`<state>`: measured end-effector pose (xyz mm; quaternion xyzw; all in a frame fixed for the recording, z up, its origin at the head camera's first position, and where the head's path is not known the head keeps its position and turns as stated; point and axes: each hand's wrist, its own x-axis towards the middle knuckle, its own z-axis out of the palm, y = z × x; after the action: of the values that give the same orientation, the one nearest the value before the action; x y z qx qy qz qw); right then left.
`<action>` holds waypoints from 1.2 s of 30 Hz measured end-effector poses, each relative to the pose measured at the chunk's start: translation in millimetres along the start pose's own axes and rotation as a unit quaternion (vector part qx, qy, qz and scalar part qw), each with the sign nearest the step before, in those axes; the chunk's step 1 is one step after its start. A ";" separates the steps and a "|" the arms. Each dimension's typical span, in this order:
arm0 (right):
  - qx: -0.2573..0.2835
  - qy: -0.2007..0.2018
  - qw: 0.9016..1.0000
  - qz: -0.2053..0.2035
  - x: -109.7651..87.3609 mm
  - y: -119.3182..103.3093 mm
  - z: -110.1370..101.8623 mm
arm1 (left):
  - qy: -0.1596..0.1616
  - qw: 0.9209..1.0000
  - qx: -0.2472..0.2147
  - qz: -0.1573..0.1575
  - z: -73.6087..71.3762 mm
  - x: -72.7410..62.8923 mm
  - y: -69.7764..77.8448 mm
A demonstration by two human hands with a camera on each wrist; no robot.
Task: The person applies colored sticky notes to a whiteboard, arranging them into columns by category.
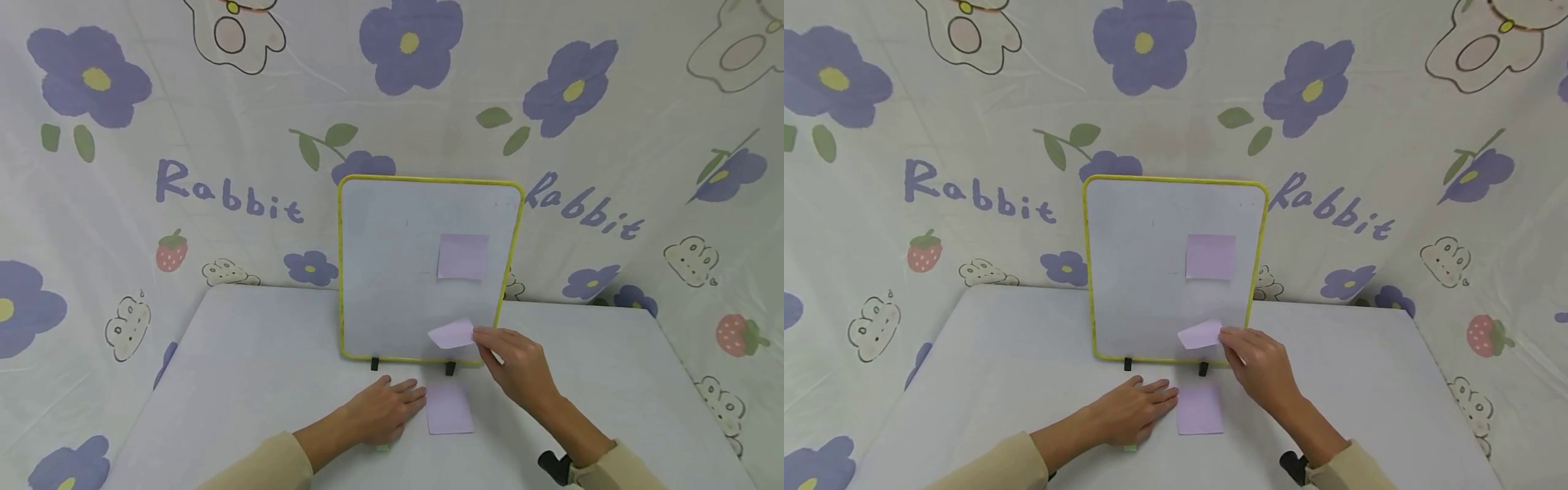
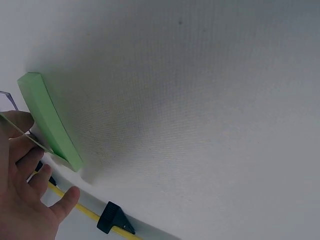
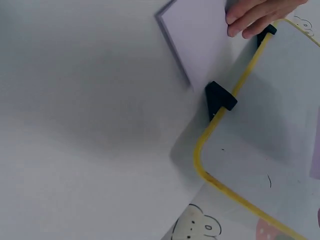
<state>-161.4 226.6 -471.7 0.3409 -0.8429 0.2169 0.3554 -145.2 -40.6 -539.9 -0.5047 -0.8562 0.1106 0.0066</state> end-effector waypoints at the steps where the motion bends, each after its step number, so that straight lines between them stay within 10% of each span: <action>1: -0.002 0.005 1.000 0.004 1.8 -0.4 0.5 | 0.000 1.000 0.002 0.001 0.0 0.1 -0.1; 15: -0.049 0.129 0.990 -0.003 22.7 3.5 9.7 | 0.010 1.000 -0.008 0.006 0.1 0.9 -0.9; 36: -0.065 0.121 0.990 0.029 22.2 1.7 22.5 | -0.023 0.999 -0.024 -0.004 -0.6 2.1 -0.4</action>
<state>-184.2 204.7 -470.0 0.2638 -0.8153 0.2118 0.4700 -146.4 -38.8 -539.5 -0.4986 -0.8606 0.1014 -0.0244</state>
